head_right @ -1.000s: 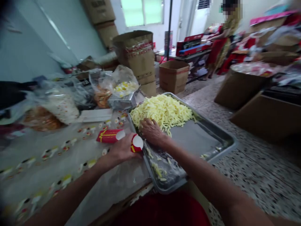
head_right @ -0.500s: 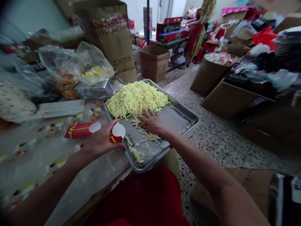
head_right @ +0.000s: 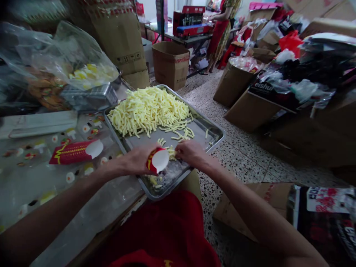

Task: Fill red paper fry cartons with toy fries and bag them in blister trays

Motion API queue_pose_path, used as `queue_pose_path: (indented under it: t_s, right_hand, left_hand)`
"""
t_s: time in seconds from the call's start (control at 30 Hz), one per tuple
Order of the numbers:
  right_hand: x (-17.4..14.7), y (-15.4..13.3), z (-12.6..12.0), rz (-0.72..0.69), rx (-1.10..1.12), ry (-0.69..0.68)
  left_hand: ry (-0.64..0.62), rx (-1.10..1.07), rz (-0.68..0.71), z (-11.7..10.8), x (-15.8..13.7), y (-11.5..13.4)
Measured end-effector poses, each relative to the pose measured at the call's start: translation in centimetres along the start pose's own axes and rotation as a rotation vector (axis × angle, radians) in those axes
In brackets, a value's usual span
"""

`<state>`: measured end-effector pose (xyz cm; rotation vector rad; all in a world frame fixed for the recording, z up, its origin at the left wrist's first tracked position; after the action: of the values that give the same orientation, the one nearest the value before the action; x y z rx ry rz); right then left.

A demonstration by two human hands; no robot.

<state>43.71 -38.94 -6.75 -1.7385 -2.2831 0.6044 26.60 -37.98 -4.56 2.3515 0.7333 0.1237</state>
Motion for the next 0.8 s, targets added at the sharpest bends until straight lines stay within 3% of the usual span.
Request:
queue_pose_path:
  t_s: [0.1,0.23,0.33,0.5,0.63,0.73,0.8]
  right_hand:
    - [0.6,3.0,-0.2,0.126,0.129,0.120]
    - [0.6,6.9,-2.2,0.276,0.245,0.288]
    - [-0.3,6.1,-3.5,0.271,0.163,0.382]
    - [-0.9,2.8,-2.4,0.257,-0.076,0.282]
    - [-0.8,2.4,-1.4,0.181,0.040,0.233]
    - [-1.7,3.6,-2.4,0.234,0.215,0.325]
    - [-2.4,3.7,-3.0,0.285,0.173,0.379]
  left_hand:
    - [-0.101,-0.009,0.068,2.1,1.8,-0.3]
    - [-0.010,-0.068,0.029,0.2,0.6,-1.4]
    - [-0.022,-0.013,-0.105,-1.5,-2.6,-3.0]
    - [0.055,0.100,-0.295,-3.3,-7.1,-5.5]
    - [0.138,0.083,-0.333,-3.3,-7.6,-5.3]
    - [0.127,0.054,-0.309,-2.8,-6.7,-4.4]
    - [0.141,0.076,-0.295,-3.1,-6.0,-4.2]
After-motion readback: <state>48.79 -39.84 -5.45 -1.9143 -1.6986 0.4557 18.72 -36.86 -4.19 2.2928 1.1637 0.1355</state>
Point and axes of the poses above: each hand's wrist, its own x-axis towards the middle knuckle, its own z-axis out of the palm, y = z × x, the point moved 8 cm from there along x, towards the middle knuckle, and after that the axes turned 3 degrees about -y, right-handed, at the moved point
